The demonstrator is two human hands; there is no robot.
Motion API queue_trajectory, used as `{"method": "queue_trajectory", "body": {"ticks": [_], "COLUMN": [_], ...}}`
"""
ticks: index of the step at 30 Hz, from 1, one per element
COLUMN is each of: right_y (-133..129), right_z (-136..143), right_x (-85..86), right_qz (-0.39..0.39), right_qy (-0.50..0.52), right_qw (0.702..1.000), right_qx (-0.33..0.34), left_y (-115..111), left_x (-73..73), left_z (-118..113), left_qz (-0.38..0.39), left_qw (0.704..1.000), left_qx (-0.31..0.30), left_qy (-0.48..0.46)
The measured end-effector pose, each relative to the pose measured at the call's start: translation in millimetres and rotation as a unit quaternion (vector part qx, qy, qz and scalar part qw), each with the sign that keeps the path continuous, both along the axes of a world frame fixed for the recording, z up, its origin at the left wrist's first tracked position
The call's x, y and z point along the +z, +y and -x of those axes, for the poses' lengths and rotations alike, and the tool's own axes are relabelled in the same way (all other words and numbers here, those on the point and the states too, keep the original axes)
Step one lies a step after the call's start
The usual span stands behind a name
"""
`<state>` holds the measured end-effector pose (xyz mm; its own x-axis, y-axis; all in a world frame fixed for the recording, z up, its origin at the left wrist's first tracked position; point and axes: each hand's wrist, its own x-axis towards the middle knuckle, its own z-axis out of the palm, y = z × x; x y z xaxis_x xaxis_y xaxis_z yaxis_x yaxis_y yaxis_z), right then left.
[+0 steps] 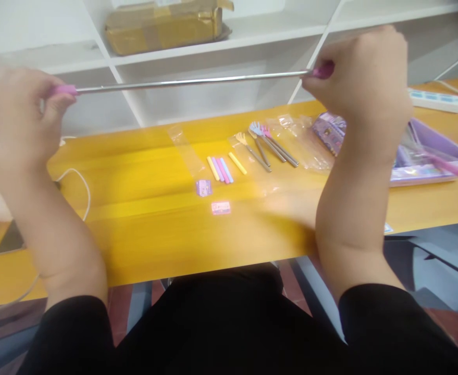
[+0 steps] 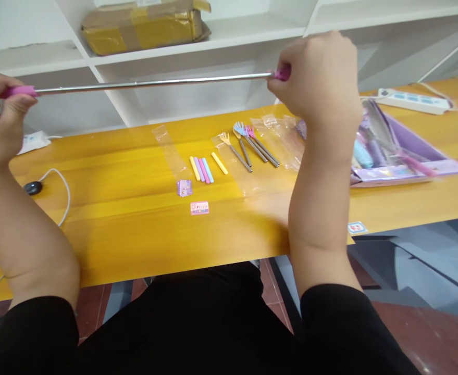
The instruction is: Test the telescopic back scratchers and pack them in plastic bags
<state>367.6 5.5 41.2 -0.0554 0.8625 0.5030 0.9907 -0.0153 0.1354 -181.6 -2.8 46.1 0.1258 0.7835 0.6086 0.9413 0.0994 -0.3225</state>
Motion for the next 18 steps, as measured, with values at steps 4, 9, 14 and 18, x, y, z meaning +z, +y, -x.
{"method": "queue_trajectory", "body": {"ticks": [4, 9, 14, 18], "right_y": [-3, 0, 2, 8], "right_z": [-1, -8, -8, -7], "right_x": [4.8, 3.2, -1.1, -4.3], "right_qz": [0.018, 0.008, 0.0, -0.012], "right_qy": [0.054, 0.114, 0.089, 0.079], "right_qw": [0.998, 0.993, 0.996, 0.996], "right_qx": [-0.009, 0.003, -0.011, -0.036], "left_y": [2, -11, -17, -18], "left_x": [-0.2, 1.0, 0.2, -1.0], "left_z": [5, -5, -13, -17], "left_qz": [-0.005, -0.018, -0.015, -0.011], "left_qw": [0.996, 0.986, 0.977, 0.969], "left_qx": [-0.028, -0.071, -0.108, -0.114], "left_qy": [-0.089, -0.15, -0.182, -0.219]}}
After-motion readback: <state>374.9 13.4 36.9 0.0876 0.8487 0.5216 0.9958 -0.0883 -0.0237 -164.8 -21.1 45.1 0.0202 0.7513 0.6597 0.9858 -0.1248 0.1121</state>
